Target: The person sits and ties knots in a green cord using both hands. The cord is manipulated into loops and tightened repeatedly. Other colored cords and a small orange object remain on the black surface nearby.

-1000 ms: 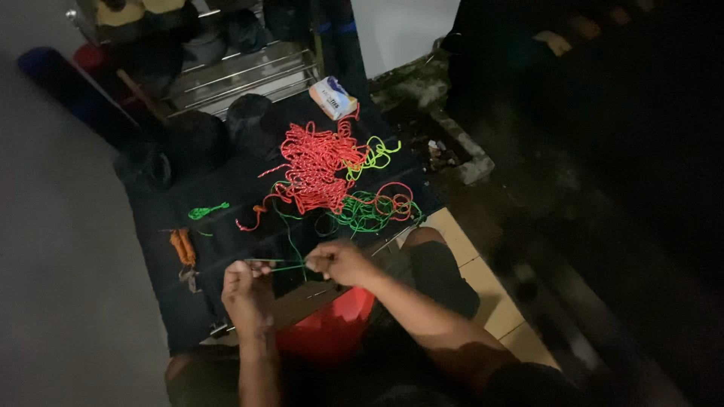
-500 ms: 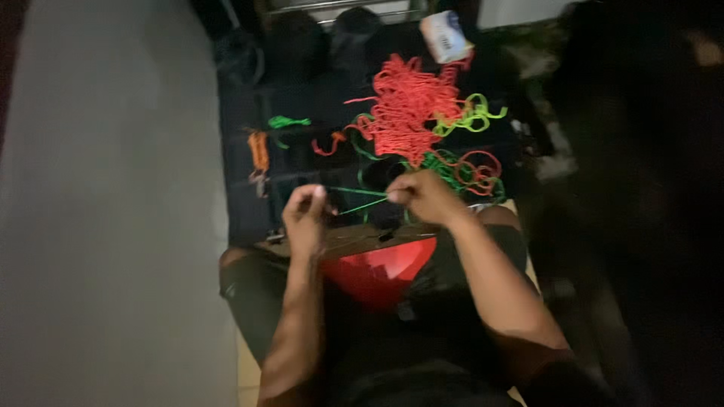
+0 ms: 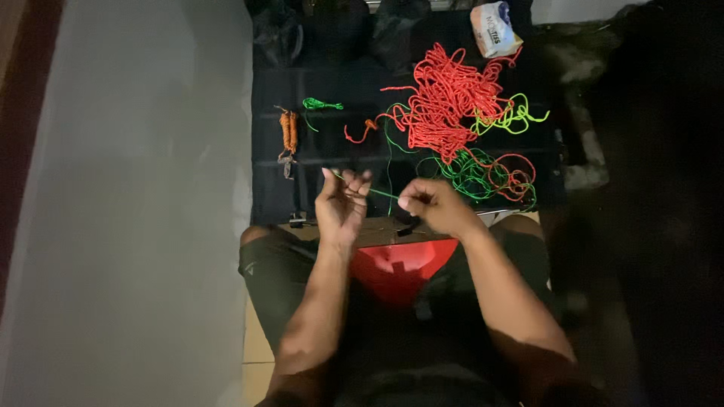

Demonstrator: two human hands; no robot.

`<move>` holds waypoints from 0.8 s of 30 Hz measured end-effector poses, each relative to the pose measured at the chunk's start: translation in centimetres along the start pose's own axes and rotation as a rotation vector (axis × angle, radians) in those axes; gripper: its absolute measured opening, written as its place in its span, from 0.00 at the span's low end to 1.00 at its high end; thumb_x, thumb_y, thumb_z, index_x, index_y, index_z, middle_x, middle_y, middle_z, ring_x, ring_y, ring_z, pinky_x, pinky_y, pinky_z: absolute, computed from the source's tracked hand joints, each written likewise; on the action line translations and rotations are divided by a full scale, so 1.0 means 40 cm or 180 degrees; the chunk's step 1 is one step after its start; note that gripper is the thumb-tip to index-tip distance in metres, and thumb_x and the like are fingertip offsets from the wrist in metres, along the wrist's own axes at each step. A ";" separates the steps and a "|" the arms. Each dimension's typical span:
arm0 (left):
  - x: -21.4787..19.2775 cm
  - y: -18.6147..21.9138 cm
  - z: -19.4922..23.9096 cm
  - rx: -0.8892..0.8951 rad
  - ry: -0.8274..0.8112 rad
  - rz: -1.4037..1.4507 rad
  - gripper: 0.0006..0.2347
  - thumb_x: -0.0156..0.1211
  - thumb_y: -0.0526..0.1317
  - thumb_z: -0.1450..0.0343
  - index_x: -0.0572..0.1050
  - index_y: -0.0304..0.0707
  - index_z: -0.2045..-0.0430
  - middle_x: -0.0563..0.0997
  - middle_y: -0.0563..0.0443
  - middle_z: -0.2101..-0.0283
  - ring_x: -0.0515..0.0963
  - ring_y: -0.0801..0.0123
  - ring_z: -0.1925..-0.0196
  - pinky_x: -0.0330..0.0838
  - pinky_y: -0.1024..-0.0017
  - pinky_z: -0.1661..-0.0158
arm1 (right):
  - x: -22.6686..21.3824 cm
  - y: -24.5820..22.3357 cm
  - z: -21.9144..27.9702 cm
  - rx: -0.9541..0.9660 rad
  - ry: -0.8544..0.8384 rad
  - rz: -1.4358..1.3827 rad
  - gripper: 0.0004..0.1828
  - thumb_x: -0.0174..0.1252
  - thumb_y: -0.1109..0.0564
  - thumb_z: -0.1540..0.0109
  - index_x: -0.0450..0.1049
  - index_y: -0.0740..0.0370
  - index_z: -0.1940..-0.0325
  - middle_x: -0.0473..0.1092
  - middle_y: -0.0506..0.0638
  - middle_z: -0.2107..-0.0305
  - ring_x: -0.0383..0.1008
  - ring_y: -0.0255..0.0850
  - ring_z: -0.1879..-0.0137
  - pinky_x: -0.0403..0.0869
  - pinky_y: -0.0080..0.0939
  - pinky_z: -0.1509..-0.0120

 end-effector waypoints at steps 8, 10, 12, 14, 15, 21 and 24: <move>0.054 -0.017 -0.030 -0.0697 -0.0630 0.0567 0.10 0.50 0.49 0.26 0.71 0.44 0.71 0.54 0.62 0.87 0.50 0.79 0.85 0.52 0.83 0.85 | 0.001 0.017 0.018 -0.0393 0.0248 -0.0193 0.10 0.63 0.64 0.43 0.77 0.63 0.57 0.73 0.57 0.59 0.71 0.44 0.52 0.69 0.46 0.49; 0.072 -0.020 -0.017 -0.0763 -0.0641 0.0521 0.11 0.49 0.49 0.26 0.72 0.45 0.71 0.54 0.63 0.88 0.49 0.80 0.85 0.51 0.84 0.86 | 0.002 -0.006 0.022 -0.0462 0.0329 -0.0080 0.15 0.63 0.63 0.42 0.77 0.60 0.50 0.71 0.56 0.49 0.70 0.49 0.42 0.67 0.51 0.40; 0.089 -0.025 -0.008 -0.0742 -0.0752 0.0336 0.11 0.49 0.49 0.25 0.71 0.44 0.71 0.54 0.62 0.88 0.49 0.81 0.85 0.51 0.84 0.86 | 0.011 -0.034 0.015 -0.0384 0.0352 -0.1078 0.20 0.55 0.59 0.37 0.70 0.61 0.39 0.68 0.55 0.42 0.64 0.42 0.35 0.62 0.47 0.32; 0.112 -0.036 0.006 -0.0669 -0.0723 0.0184 0.12 0.46 0.50 0.25 0.70 0.45 0.71 0.52 0.62 0.88 0.48 0.81 0.85 0.50 0.84 0.87 | 0.053 -0.046 0.026 -0.0271 0.0311 -0.0972 0.25 0.60 0.63 0.40 0.69 0.59 0.38 0.71 0.54 0.45 0.68 0.42 0.39 0.66 0.45 0.36; 0.125 -0.041 0.010 -0.0586 -0.0701 0.0042 0.12 0.44 0.51 0.24 0.69 0.46 0.72 0.51 0.63 0.89 0.47 0.81 0.86 0.49 0.84 0.88 | 0.074 -0.052 0.029 -0.0160 0.0262 -0.0855 0.31 0.64 0.67 0.44 0.68 0.57 0.37 0.73 0.53 0.48 0.72 0.41 0.42 0.70 0.43 0.41; 0.085 0.000 0.002 -0.0276 -0.0478 0.0003 0.12 0.46 0.51 0.26 0.68 0.47 0.73 0.50 0.62 0.89 0.47 0.79 0.86 0.47 0.84 0.86 | 0.082 0.068 0.030 -0.0066 0.0534 -0.1323 0.10 0.58 0.71 0.42 0.78 0.71 0.57 0.75 0.58 0.78 0.72 0.35 0.78 0.71 0.31 0.72; 0.052 0.003 0.000 -0.0215 -0.0397 0.0165 0.13 0.46 0.53 0.26 0.68 0.47 0.74 0.50 0.62 0.89 0.47 0.79 0.86 0.48 0.85 0.85 | 0.050 0.030 0.035 -0.0140 0.0660 -0.1228 0.06 0.59 0.68 0.41 0.79 0.70 0.60 0.75 0.59 0.79 0.72 0.36 0.80 0.71 0.31 0.73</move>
Point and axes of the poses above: each hand's wrist, its own z-axis away from the middle knuckle, its own x-axis out of the palm, y = z × x, the point moved 3 cm from there along -z, towards the middle knuckle
